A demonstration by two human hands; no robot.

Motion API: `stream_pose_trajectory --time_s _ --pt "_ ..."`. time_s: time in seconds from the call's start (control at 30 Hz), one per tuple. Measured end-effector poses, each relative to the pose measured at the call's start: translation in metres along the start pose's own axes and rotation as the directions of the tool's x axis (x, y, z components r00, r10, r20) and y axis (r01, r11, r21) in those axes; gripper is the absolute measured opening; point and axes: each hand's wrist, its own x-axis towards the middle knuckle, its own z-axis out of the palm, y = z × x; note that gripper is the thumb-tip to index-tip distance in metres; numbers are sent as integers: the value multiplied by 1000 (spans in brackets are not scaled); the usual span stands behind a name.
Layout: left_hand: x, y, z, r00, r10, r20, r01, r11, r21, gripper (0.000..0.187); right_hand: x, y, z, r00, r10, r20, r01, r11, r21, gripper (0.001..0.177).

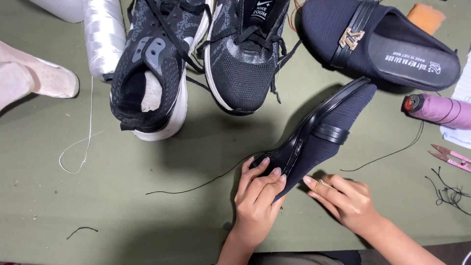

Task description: The person is sewing the sole of a dark blue slip-on shoe using a wooden-handled awl and black thread. They repeatedly pierce the shoe's material and pull the thread through to stitch the sole, working on a green table with other shoes and tools nearby.

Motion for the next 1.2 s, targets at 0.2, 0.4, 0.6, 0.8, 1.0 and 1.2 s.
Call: stream_pose_trajectory --time_s 0.2,0.4,0.6,0.8,1.0,1.2 --pt "3 11 -3 998 -64 23 66 992 -108 15 23 -43 -50 995 99 5 -99 994 -56 27" --pt "13 45 10 918 -356 172 395 846 -359 9 16 -82 -96 738 587 332 -486 804 -342 56" --pt "7 42 31 909 -416 12 414 901 -130 10 52 -83 -93 391 744 542 -515 665 -541 60" --pt "11 36 32 971 -238 -26 233 963 -137 7 24 -89 -73 898 328 294 -22 700 -713 76" --pt "7 32 34 986 -164 -38 155 971 -182 9 30 -86 -81 934 191 303 125 618 -776 70" --pt "5 32 34 991 -125 -39 116 978 -173 10 58 -68 -105 207 766 609 -934 340 -111 33"
